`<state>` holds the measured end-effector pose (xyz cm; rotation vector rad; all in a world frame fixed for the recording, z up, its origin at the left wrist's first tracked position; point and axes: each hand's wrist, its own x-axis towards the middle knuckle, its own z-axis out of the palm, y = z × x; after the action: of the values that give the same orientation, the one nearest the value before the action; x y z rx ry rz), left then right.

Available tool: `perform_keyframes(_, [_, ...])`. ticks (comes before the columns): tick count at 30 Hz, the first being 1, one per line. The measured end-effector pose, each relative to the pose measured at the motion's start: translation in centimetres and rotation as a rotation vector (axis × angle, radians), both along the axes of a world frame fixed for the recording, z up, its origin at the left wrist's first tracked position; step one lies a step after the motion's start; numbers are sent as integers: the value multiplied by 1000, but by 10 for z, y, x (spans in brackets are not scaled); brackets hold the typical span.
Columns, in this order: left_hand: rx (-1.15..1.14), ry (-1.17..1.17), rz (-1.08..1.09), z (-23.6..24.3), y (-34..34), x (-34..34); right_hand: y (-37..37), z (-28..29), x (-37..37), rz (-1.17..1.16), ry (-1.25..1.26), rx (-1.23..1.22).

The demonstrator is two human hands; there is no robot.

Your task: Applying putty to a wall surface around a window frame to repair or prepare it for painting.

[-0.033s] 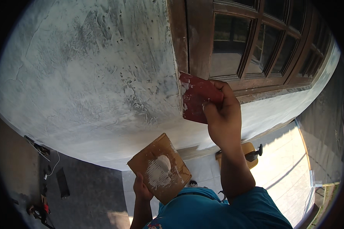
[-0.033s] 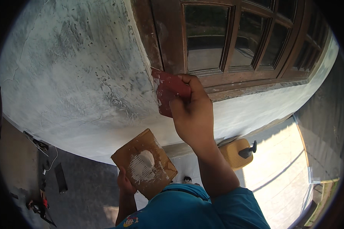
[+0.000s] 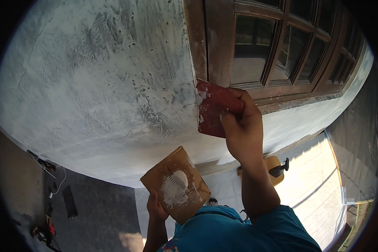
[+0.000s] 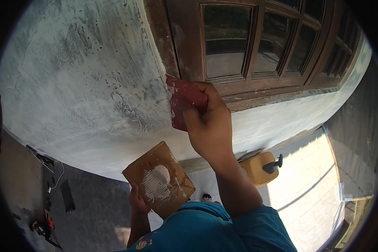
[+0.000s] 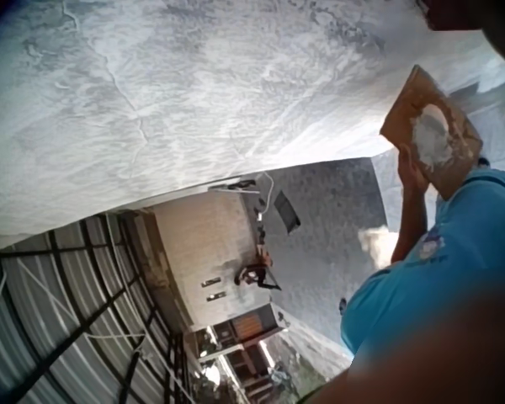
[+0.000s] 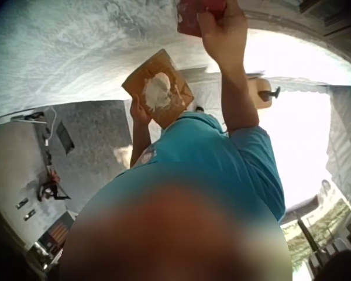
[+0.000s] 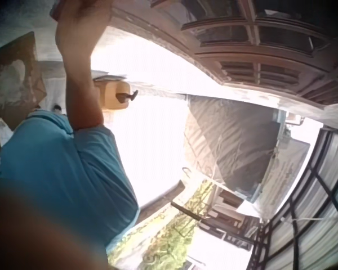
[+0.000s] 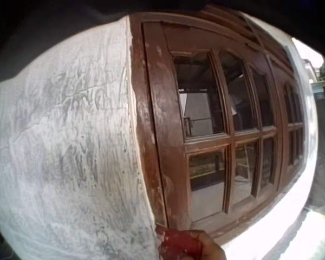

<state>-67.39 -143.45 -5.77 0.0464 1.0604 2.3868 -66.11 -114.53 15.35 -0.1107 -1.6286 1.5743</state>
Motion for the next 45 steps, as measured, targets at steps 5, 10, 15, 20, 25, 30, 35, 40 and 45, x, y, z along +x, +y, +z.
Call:
perform_keyframes(5, [-18,0,-9,0,-16,-14,-13,24,7,-45,80,-37])
perform_keyframes(10, [-22,22,-30,8,-26,-24,1,4,14,-76,-1,-110])
perform_keyframes(15, [-25,2,-87,6,-34,-32,4,-14,0,-38,-127,-162])
perform_keyframes(20, [-59,29,-111,5,-40,-37,-11,22,11,-11,49,-62])
perform_keyframes(25, [-84,46,-168,6,-37,-39,-18,-10,22,-199,22,-65])
perform_keyframes(30, [-58,39,-206,3,-38,-43,-54,-72,15,-576,-184,406])
perform_keyframes(35, [-60,22,-225,5,-39,-45,-61,-95,-27,-696,-160,1057])
perform_keyframes(40, [-52,32,-255,1,-41,-49,-56,-146,-39,-708,-216,1157])
perform_keyframes(45, [-70,26,-227,0,-51,-50,-61,-112,-14,-739,-100,1051])
